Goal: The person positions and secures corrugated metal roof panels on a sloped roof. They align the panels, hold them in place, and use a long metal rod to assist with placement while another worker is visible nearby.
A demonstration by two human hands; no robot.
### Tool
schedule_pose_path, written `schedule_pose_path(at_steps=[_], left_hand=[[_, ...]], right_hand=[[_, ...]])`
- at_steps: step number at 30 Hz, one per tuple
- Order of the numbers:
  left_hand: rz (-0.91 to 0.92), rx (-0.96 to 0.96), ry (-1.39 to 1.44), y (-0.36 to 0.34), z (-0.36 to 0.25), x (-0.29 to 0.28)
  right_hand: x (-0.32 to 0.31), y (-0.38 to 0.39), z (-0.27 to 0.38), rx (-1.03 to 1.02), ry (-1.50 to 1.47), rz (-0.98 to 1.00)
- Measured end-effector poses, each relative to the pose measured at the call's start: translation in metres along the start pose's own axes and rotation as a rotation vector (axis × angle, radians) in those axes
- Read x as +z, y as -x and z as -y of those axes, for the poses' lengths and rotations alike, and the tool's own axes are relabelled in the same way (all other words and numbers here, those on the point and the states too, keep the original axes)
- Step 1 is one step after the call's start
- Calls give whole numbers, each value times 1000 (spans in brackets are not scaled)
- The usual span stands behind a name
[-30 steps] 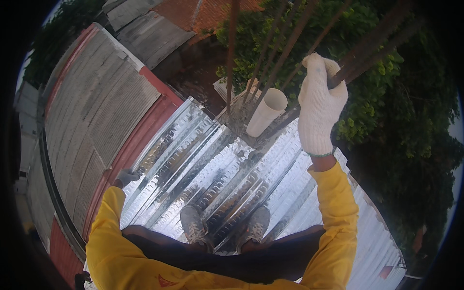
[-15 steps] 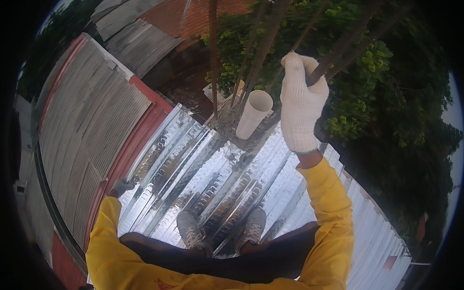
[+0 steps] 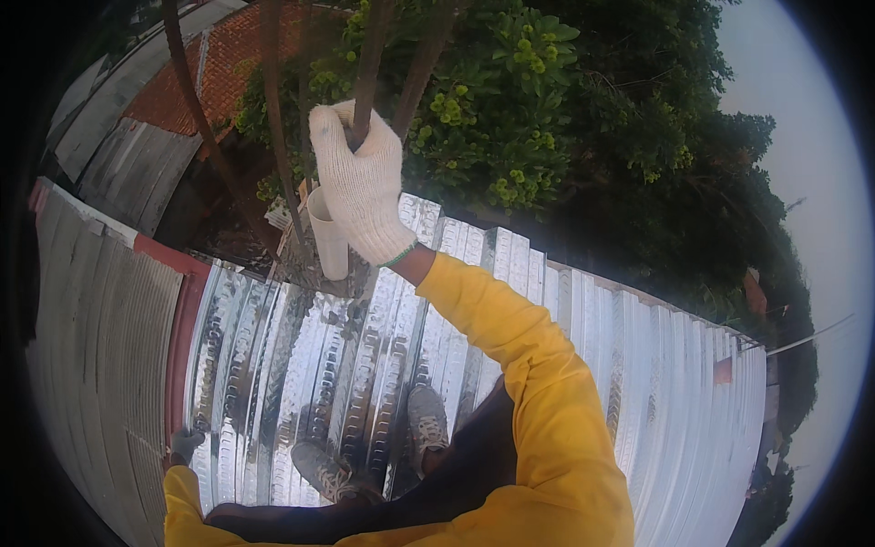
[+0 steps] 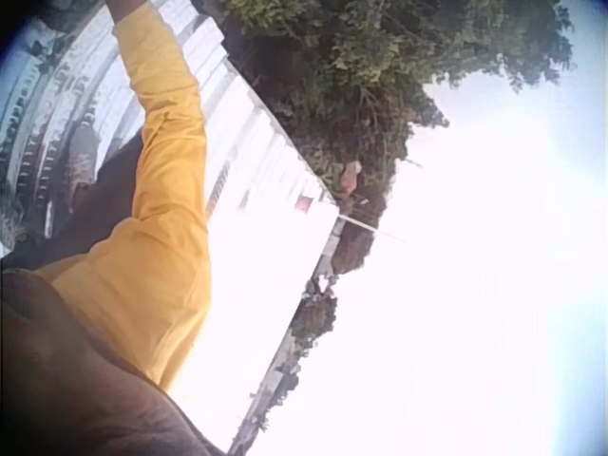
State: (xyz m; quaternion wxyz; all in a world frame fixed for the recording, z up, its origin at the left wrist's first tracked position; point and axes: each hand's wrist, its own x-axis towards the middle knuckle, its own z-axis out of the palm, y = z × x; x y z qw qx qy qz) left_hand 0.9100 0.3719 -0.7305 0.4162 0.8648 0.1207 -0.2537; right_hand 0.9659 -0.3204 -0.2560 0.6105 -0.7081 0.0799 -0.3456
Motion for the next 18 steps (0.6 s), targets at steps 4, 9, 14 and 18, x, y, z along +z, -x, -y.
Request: schedule_pose_path(at_steps=[4, 9, 14, 18], left_hand=[[-70, 11, 48, 3, 22, -40], [-7, 31, 52, 2, 9, -23], [10, -13, 25, 6, 2, -22], [1, -52, 44, 7, 1, -28]], right_hand=[[9, 2, 9, 43, -142, 4], [6, 1, 0, -43, -59, 0], [7, 3, 6, -14, -107, 13], [5, 3, 6, 11, -124, 8]])
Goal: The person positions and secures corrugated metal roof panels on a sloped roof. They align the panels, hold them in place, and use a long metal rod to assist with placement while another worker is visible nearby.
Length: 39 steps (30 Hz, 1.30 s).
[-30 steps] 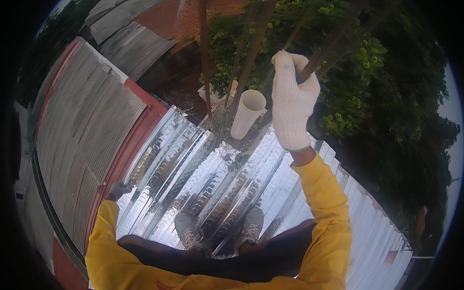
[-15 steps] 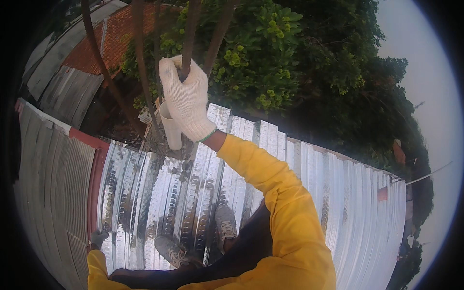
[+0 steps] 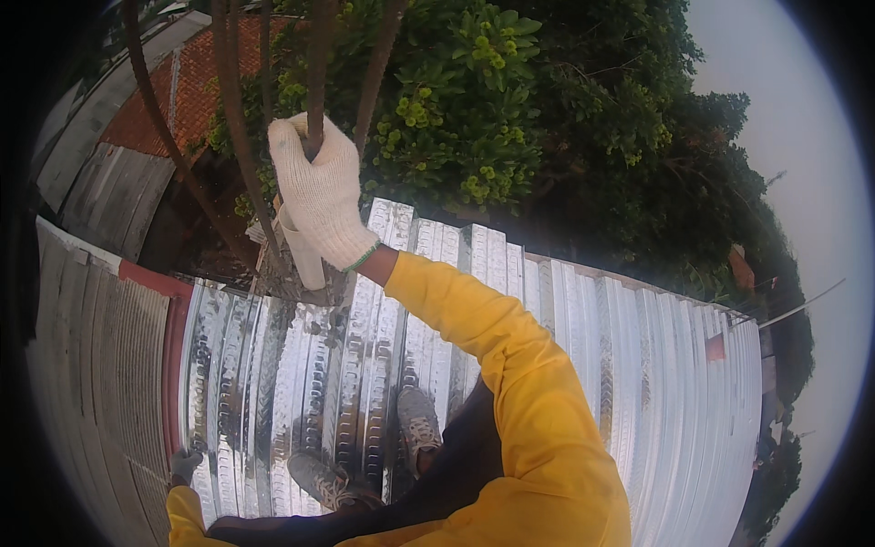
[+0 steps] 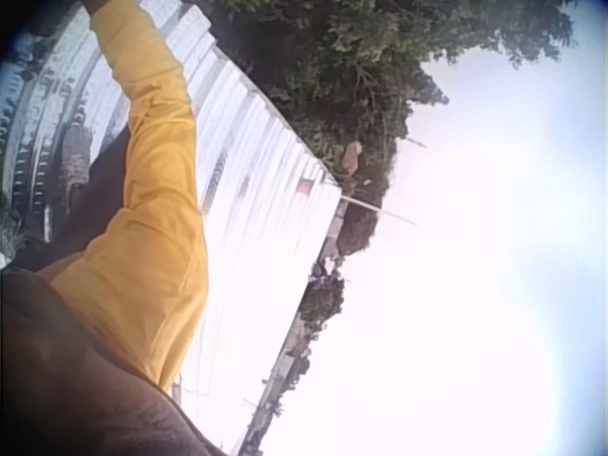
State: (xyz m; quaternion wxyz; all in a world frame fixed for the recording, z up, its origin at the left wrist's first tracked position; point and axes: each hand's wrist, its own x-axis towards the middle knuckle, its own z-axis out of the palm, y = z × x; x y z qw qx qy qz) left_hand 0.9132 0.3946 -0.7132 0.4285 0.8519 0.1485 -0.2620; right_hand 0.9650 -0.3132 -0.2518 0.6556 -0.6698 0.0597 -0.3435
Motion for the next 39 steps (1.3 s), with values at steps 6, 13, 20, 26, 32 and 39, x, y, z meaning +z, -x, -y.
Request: schedule_pose_path(at_steps=[6, 13, 20, 26, 32, 39], left_hand=[[19, 24, 53, 2, -3, 6], [37, 37, 78, 3, -4, 10], [3, 3, -104, 2, -5, 3], [23, 23, -61, 3, -8, 7], [29, 12, -13, 3, -6, 5], [7, 64, -104, 1, -9, 10]], right_hand=[[0, 0, 0, -19, -1, 0], [1, -1, -2, -61, 42, -20], [2, -1, -3, -47, 2, -9], [0, -1, -3, -61, 21, -12], [1, 0, 2, -41, 31, -2], [0, 0, -1, -55, 45, -8]])
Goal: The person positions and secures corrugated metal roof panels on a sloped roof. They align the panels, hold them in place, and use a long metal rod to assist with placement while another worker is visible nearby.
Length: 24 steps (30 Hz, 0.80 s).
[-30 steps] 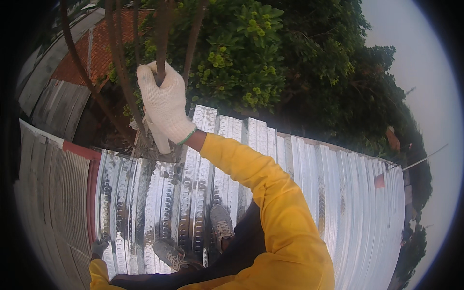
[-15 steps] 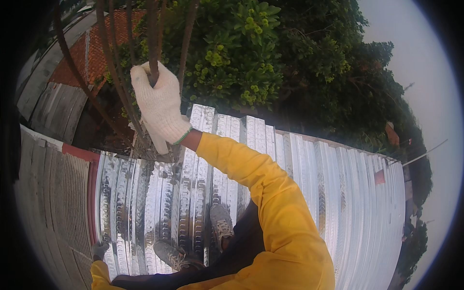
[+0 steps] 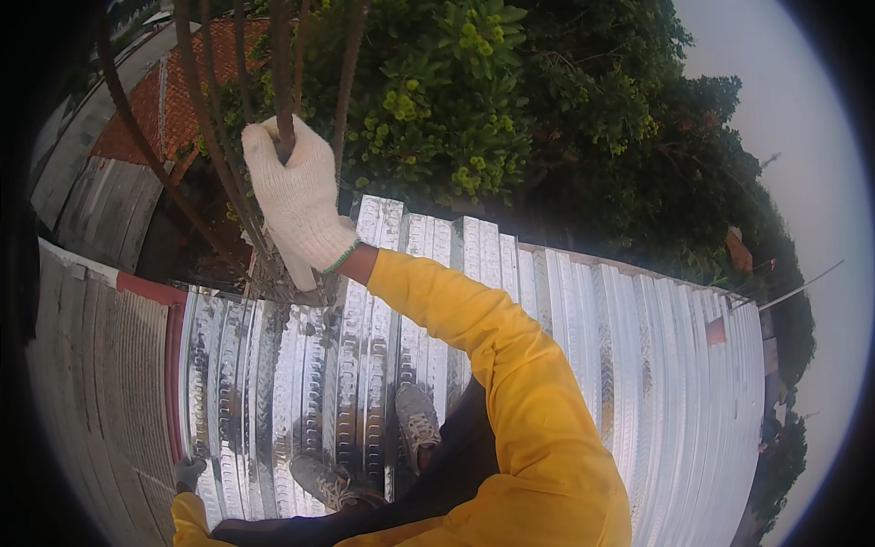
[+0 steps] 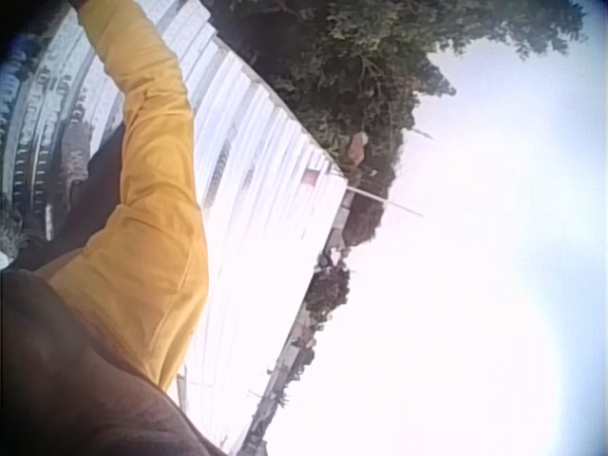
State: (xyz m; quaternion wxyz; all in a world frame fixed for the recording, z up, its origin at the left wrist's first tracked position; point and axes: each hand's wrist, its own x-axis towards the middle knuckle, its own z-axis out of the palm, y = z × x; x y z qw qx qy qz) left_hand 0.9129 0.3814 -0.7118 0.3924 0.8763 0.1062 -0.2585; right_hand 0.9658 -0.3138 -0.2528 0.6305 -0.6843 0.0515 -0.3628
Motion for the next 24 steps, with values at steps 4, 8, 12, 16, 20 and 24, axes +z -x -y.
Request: schedule_pose_path(at_steps=[4, 8, 12, 16, 20, 24], left_hand=[[-12, 0, 0, 2, 1, -4], [-24, 3, -13, 2, 3, -6], [-19, -16, -41, 2, 3, -6], [-6, -67, -20, 2, -3, -5], [17, -42, 29, 4, -1, -9], [27, -36, 37, 3, -2, -5]], right_hand=[[0, 0, 1, -2, 0, 4], [1, 0, 1, -11, 0, 9], [-1, 0, -1, -9, 12, 15], [-2, 0, -1, -11, 30, 14], [0, -1, -1, -12, 20, 5], [-2, -1, -1, -17, 27, 8]])
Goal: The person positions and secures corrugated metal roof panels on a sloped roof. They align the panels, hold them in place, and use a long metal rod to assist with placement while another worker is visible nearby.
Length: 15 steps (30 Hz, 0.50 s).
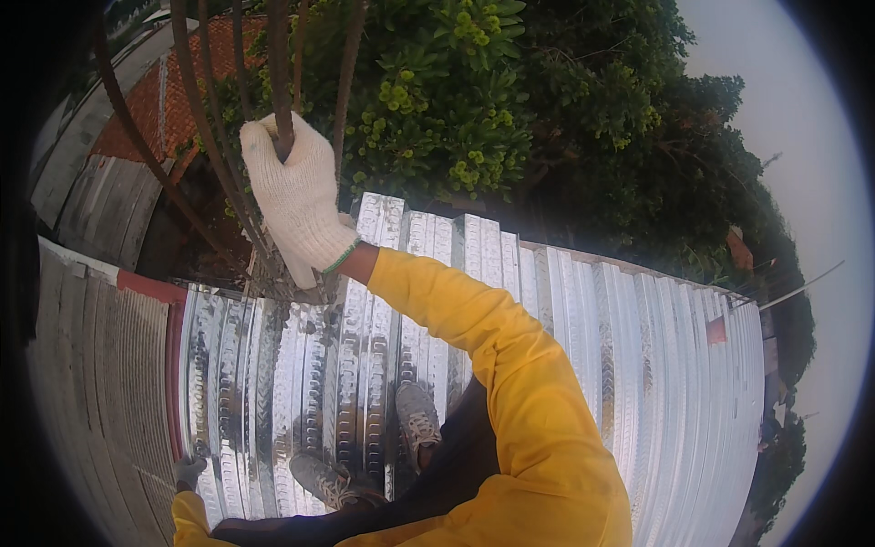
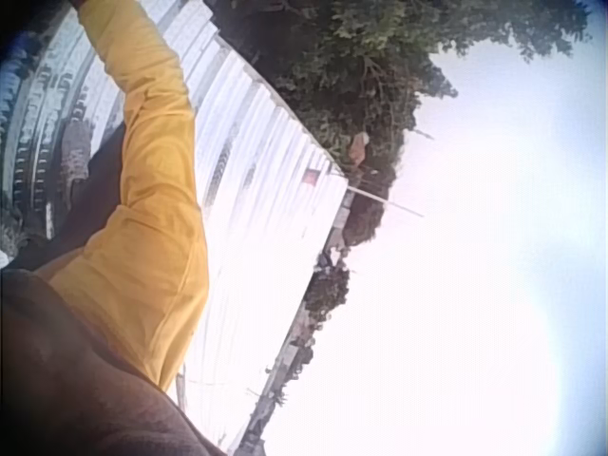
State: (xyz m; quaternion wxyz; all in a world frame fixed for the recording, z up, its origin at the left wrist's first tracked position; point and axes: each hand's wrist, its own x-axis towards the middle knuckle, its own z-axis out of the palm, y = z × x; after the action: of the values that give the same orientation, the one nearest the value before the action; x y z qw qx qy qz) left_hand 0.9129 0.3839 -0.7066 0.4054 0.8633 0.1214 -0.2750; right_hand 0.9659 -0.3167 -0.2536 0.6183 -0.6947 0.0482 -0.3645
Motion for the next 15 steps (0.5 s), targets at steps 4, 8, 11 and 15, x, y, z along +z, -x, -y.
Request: schedule_pose_path(at_steps=[4, 8, 11, 15], left_hand=[[-15, 8, -20, -3, 1, 6], [-29, 14, -23, -1, 9, -2], [0, 14, 19, 1, 5, 3], [-11, 6, -24, 3, 3, -6]], right_hand=[[-2, 2, 1, 16, -41, -11], [1, 0, 1, 8, -8, -4], [4, 0, -4, 0, -12, -7], [1, 3, 9, 128, -73, 23]])
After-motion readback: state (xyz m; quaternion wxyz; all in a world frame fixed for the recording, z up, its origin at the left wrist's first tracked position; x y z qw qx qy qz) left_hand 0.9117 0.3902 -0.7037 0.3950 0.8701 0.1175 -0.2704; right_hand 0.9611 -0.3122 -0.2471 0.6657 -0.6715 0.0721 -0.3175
